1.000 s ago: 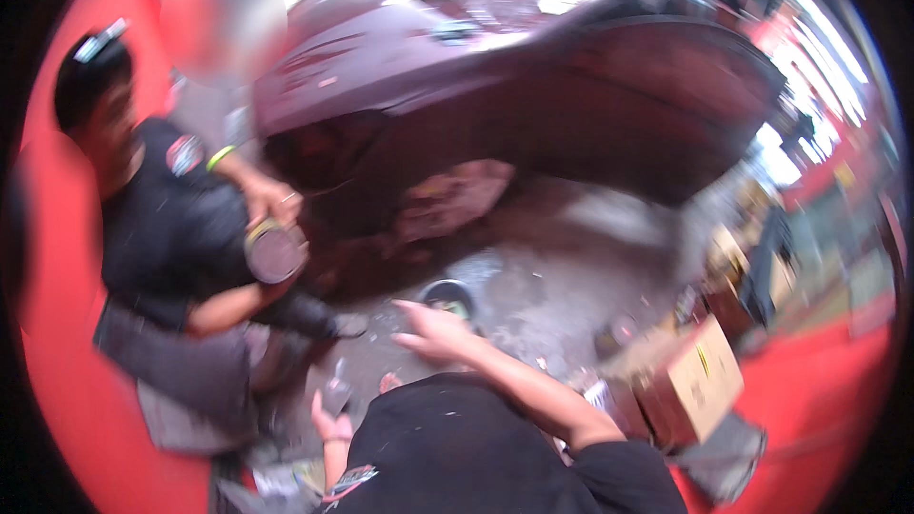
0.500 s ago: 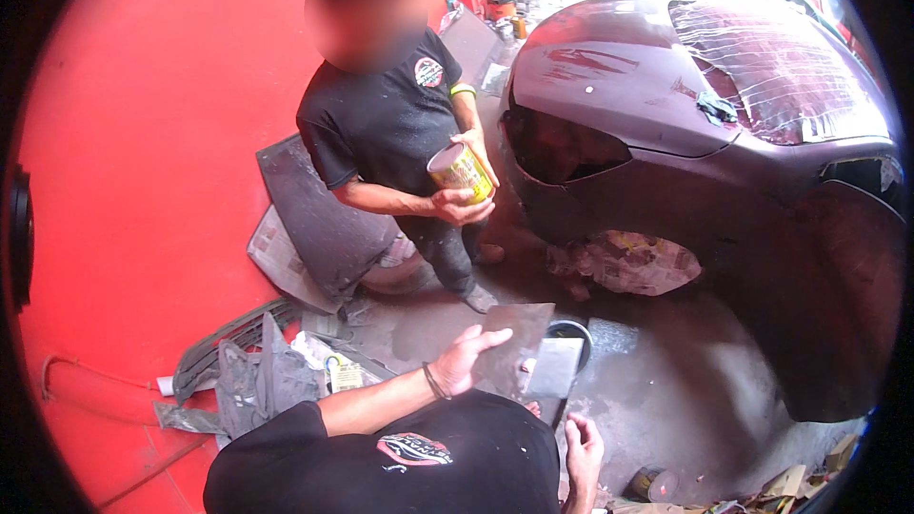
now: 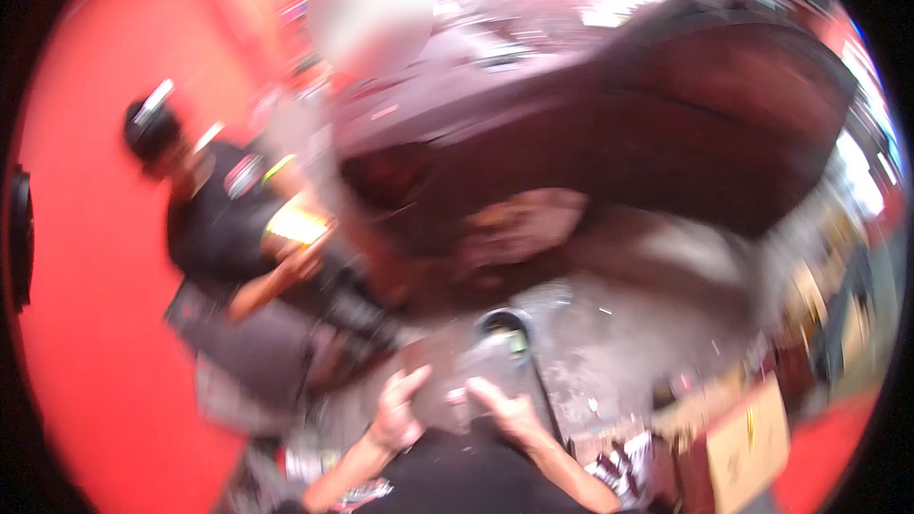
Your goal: The person uses sandpaper to smooth the surface of a maroon car's front bumper and hood. They switch between different pieces of sandpaper and occasionally inspect the surface. Another person is seen in the background working on the vehicle.
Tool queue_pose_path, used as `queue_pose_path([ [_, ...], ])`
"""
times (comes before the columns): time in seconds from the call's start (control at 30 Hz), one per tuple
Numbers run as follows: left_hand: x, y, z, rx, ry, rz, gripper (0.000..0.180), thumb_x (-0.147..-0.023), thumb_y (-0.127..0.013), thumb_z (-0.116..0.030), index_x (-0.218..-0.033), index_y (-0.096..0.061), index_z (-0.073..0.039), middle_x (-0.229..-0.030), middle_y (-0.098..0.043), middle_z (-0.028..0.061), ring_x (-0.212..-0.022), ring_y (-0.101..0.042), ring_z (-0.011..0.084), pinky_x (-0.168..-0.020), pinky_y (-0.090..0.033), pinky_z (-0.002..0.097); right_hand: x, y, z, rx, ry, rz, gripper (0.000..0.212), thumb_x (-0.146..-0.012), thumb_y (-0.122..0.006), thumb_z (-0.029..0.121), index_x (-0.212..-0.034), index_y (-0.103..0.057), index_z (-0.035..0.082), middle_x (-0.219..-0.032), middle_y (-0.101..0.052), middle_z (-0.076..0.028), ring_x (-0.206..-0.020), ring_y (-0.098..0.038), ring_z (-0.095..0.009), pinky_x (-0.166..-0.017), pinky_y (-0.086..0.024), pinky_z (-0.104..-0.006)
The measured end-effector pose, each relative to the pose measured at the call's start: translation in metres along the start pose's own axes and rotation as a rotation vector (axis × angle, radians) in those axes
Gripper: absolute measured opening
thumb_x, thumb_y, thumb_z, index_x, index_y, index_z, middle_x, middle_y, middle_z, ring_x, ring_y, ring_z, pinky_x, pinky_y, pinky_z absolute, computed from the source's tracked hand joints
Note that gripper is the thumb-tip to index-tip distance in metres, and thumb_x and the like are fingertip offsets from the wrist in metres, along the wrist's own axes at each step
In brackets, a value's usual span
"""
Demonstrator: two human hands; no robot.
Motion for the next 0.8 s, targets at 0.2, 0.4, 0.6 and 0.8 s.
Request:
queue_pose_path([
  [0.2,0.002,0.029,-0.025,-0.049,0.167,-0.153,0.046,-0.109,-0.059,-0.043,-0.122,-0.074,-0.002,-0.112,-0.078,0.0101,-0.102,-0.072,0.0284,-0.094,-0.056,0.0432,-0.028,-0.040,-0.036,-0.281,0.351,0.132,0.055,-0.102,-0.079,0.029,-0.149,-0.063,0.006,-0.141,-0.068,-0.005,-0.131,-0.060,-0.017,-0.115,-0.048,-0.0366],
  [0.4,-0.031,0.069,-0.021,-0.075,0.463,0.251,0.048,-0.109,-0.058,-0.042,-0.137,-0.068,-0.006,-0.131,-0.074,0.0105,-0.123,-0.068,0.0285,-0.108,-0.053,0.0470,0.016,-0.055,-0.057,-0.184,0.373,-0.289,0.054,-0.102,-0.077,0.034,-0.145,-0.066,0.004,-0.139,-0.070,-0.008,-0.130,-0.062,-0.019,-0.112,-0.050,-0.0365],
  [0.6,-0.049,0.085,-0.011,-0.220,0.575,0.261,0.046,-0.112,-0.056,-0.034,-0.147,-0.063,-0.006,-0.142,-0.071,0.0106,-0.131,-0.066,0.0292,-0.114,-0.052,0.0466,0.035,-0.062,-0.089,-0.767,0.527,-0.381,0.046,-0.103,-0.076,0.024,-0.140,-0.065,-0.001,-0.133,-0.072,-0.012,-0.123,-0.068,-0.025,-0.111,-0.052,-0.0404],
  [0.8,-0.031,0.098,-0.029,-0.286,0.600,0.305,0.043,-0.111,-0.058,-0.029,-0.144,-0.063,-0.003,-0.133,-0.073,0.0136,-0.120,-0.072,0.0335,-0.104,-0.058,0.0478,0.058,-0.074,-0.104,-1.109,0.659,-0.335,0.034,-0.105,-0.068,0.011,-0.138,-0.063,0.002,-0.132,-0.070,-0.014,-0.124,-0.068,-0.030,-0.108,-0.054,-0.0495],
])
Point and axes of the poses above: each hand's wrist, its own x-axis away from the middle knuckle, its own y-axis out of the back of the hand, z = x × y, the point moved 1 cm from there along -x, towards the middle knuckle
